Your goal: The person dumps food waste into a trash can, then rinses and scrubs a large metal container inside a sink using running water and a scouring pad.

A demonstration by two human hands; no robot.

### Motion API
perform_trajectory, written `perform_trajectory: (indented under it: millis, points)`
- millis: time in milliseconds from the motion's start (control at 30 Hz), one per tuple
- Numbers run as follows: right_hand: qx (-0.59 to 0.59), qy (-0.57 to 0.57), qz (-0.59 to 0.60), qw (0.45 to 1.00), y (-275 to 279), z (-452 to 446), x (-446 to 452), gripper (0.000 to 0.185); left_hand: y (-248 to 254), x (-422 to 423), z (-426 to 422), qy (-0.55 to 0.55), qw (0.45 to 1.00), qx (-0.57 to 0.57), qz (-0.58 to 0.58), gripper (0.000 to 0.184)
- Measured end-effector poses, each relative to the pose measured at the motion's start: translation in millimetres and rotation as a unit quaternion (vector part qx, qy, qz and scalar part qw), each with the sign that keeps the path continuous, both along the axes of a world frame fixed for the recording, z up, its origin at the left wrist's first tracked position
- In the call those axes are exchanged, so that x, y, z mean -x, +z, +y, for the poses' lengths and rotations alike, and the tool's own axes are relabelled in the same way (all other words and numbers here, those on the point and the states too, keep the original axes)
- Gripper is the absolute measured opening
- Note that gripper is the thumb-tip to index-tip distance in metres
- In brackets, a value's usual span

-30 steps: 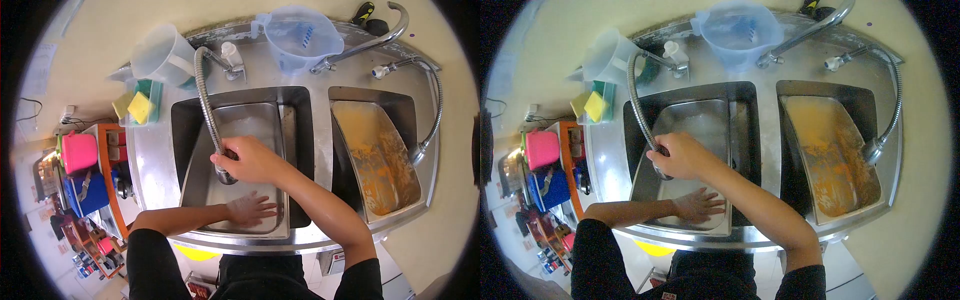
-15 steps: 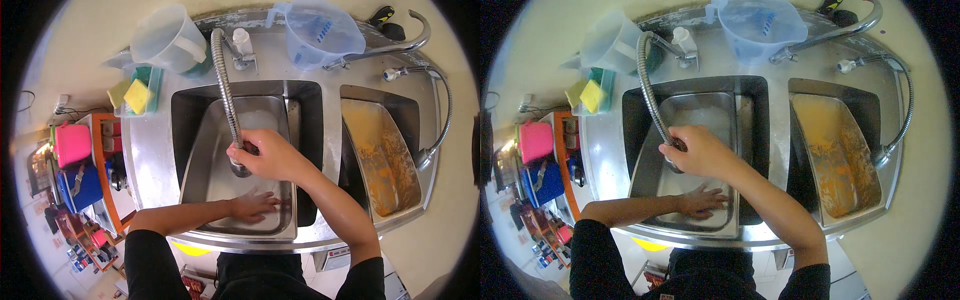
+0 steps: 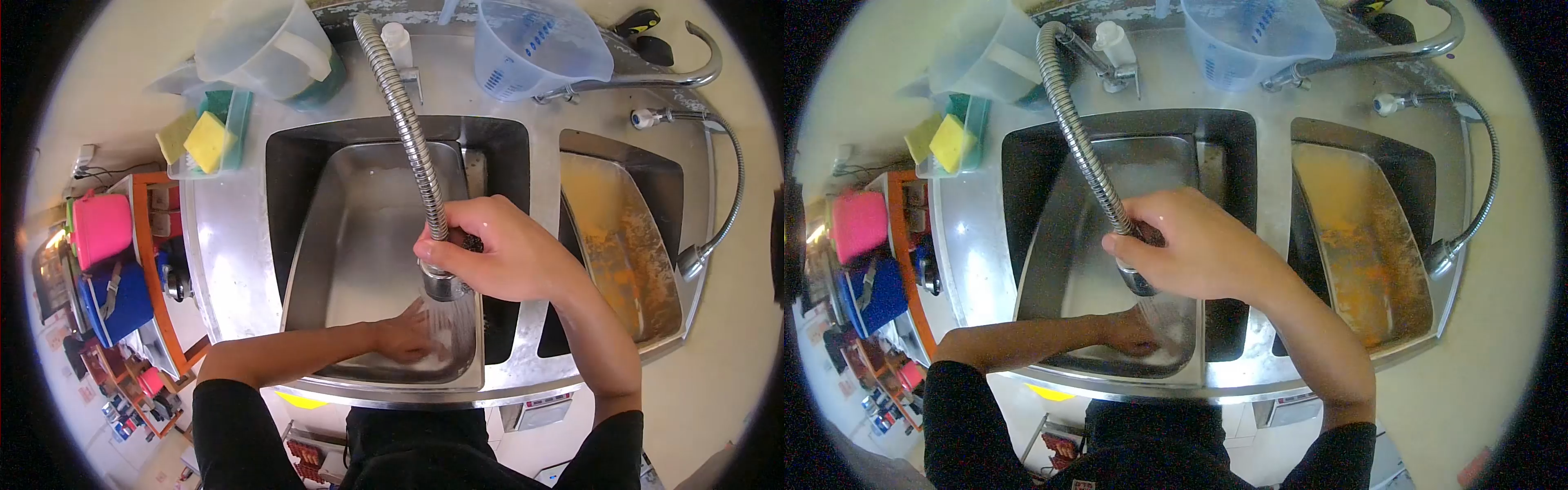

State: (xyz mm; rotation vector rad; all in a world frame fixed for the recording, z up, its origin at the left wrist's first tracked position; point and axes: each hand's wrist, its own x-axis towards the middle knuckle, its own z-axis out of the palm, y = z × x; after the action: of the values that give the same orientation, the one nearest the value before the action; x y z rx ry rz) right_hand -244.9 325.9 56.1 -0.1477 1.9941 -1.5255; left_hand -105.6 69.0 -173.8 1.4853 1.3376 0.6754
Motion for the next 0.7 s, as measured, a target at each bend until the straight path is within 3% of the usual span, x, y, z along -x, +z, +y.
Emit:
perform_trajectory:
  millis: [133, 233, 400, 467, 600, 700]
  points:
    - [0.008, -0.004, 0.011, 1.000, -0.2, 1.1, -1.3, 0.019, 35.7, 15.8, 14.9, -0.024, 0.996, 0.085, 0.015, 0.041]
    - [-0.003, -0.003, -0.012, 1.000, -2.7, -0.9, -2.7, 0.018, 74.7, 25.7, 43.1, -0.057, 0.938, 0.234, -0.250, 0.047]
    - [0.028, -0.037, 0.017, 0.999, -8.5, -9.3, -7.5, 0.023, 152.0, 33.0, 47.5, 0.056, 0.915, 0.259, -0.304, 0.062]
    - [0.027, -0.043, 0.028, 0.998, -10.2, -11.5, -9.8, 0.024, 168.2, 33.4, 48.2, 0.095, 0.905, 0.268, -0.317, 0.070]
    - [0.012, -0.051, 0.045, 0.998, -10.9, -14.3, -12.8, 0.025, 186.3, 19.2, 51.2, 0.203, 0.923, 0.257, -0.202, 0.054]
    - [-0.010, -0.051, 0.071, 0.996, -11.7, -14.7, -14.1, 0.027, 180.0, -3.8, 41.5, 0.360, 0.915, 0.102, -0.150, 0.044]
